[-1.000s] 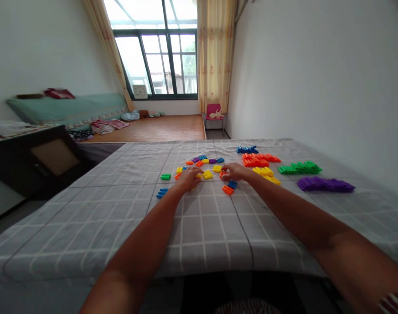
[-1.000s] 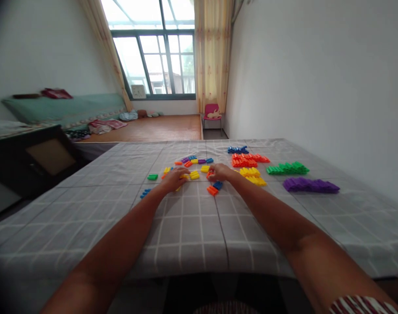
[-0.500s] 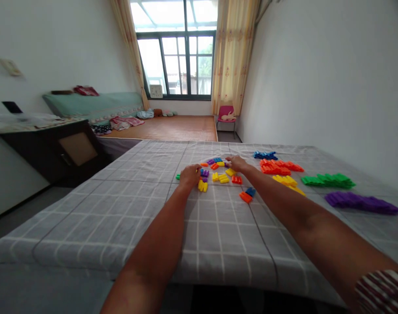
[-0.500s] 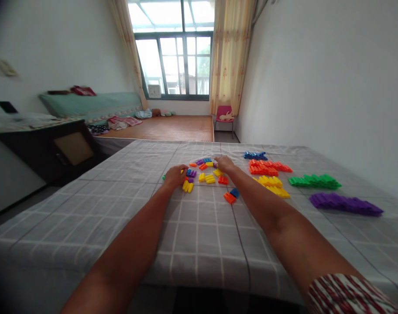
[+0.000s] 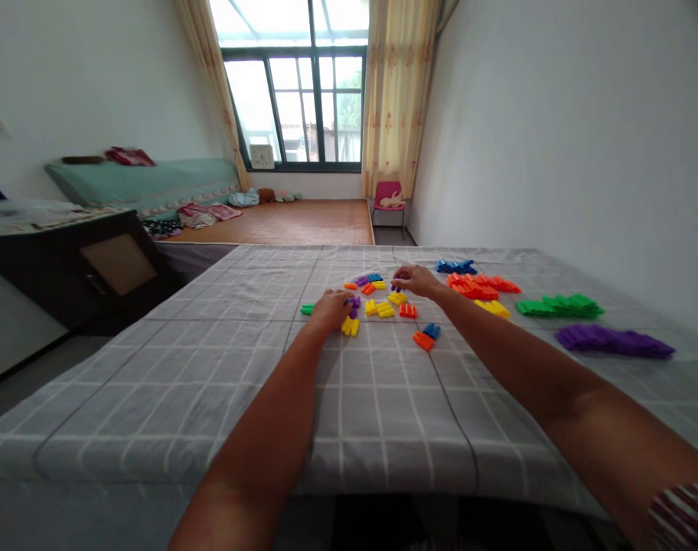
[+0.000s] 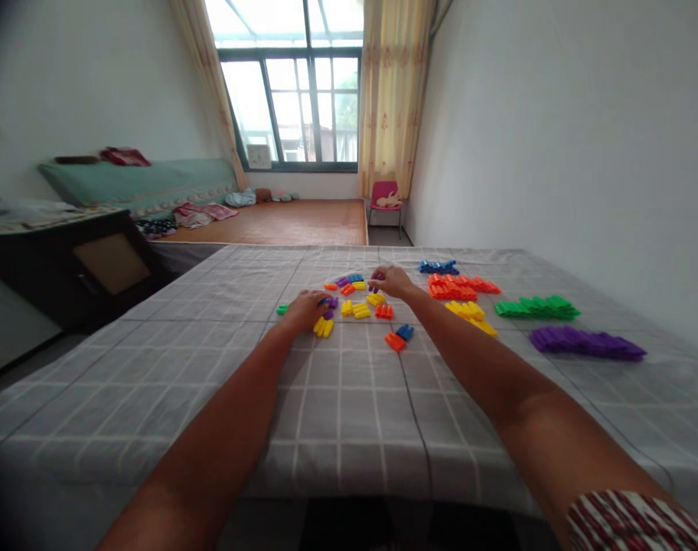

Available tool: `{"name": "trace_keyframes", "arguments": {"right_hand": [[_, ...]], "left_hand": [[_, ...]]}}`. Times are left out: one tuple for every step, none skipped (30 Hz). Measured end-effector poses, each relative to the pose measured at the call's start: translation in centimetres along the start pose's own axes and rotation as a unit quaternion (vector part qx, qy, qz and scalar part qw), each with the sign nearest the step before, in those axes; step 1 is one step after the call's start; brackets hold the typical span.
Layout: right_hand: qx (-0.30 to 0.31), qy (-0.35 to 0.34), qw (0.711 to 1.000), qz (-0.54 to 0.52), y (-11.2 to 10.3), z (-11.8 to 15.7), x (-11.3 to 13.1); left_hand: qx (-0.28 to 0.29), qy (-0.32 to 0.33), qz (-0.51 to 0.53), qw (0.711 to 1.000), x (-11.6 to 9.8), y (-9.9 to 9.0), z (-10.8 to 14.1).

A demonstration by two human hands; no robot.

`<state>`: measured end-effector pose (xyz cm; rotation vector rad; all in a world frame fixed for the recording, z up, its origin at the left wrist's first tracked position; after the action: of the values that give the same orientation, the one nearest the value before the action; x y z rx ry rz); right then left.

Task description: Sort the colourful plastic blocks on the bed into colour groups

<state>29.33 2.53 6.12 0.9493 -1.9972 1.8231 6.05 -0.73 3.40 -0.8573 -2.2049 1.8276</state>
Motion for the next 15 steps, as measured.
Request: {"name": "trace_keyframes", "arguments": {"right_hand": [[-0.001, 0.007, 1.0, -0.027, -0.2, 0.6, -0.4], [-0.003, 0.016, 0.998, -0.052, -0.4, 1.2, -0.8], [-0.006, 0.026, 0.997, -0.076, -0.5, 1.9, -1.1], [-0.003, 0.035, 0.995, -0.097, -0.7, 2.6, -1.4], [0.006, 0.041, 0.992, -0.115, -0.8, 3.4, -1.6], [0.023, 0.043, 0.991, -0.129, -0.9, 4.2, -1.6], [0.045, 0.038, 0.989, -0.134, -0.9, 5.1, -1.5], [0.067, 0.028, 0.989, -0.127, -0.8, 6.0, -1.2], [0.085, 0.01, 0.991, -0.104, -0.7, 6.9, -0.7], [0.097, -0.013, 0.993, -0.064, -0.7, 7.8, -0.2], [0.099, -0.037, 0.994, -0.015, -0.6, 8.7, 0.3], [0.095, -0.057, 0.993, 0.032, -0.5, 9.4, 0.8], [0.088, -0.071, 0.991, 0.07, -0.4, 10.1, 1.2], [0.08, -0.079, 0.989, 0.095, -0.4, 10.6, 1.4], [0.073, -0.081, 0.989, 0.103, -0.4, 11.0, 1.6]], "left_hand": [[0.009, 0.002, -0.004, 1.0, 0.1, 0.1, 0.0], [0.016, -0.002, -0.008, 1.0, 0.2, 0.1, -0.1], [0.023, -0.008, -0.012, 1.0, 0.3, 0.1, -0.1], [0.029, -0.019, -0.017, 0.999, 0.5, 0.0, -0.2], [0.035, -0.028, -0.022, 0.999, 0.6, -0.1, -0.2], [0.041, -0.036, -0.029, 0.998, 0.6, -0.2, -0.3], [0.049, -0.044, -0.037, 0.997, 0.6, -0.3, -0.4], [0.053, -0.051, -0.048, 0.996, 0.5, -0.5, -0.5], [0.056, -0.057, -0.061, 0.995, 0.4, -0.6, -0.7], [0.057, -0.062, -0.076, 0.994, 0.2, -0.7, -0.8], [0.057, -0.064, -0.092, 0.992, -0.1, -0.7, -1.0], [0.06, -0.065, -0.107, 0.99, -0.3, -0.7, -1.2], [0.065, -0.064, -0.12, 0.989, -0.6, -0.7, -1.5], [0.073, -0.065, -0.131, 0.987, -0.7, -0.7, -1.7], [0.082, -0.068, -0.141, 0.984, -0.8, -0.6, -1.9]]}}
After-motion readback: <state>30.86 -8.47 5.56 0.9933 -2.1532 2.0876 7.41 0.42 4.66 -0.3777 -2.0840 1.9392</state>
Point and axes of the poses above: each hand's wrist, its own z-axis away from the middle knuckle, its own y-axis out of the palm, x = y × z, the point moved 5 cm from there along -z, towards the middle knuckle, and after that the axes turned 1 degree about z, right-handed, at the moved point
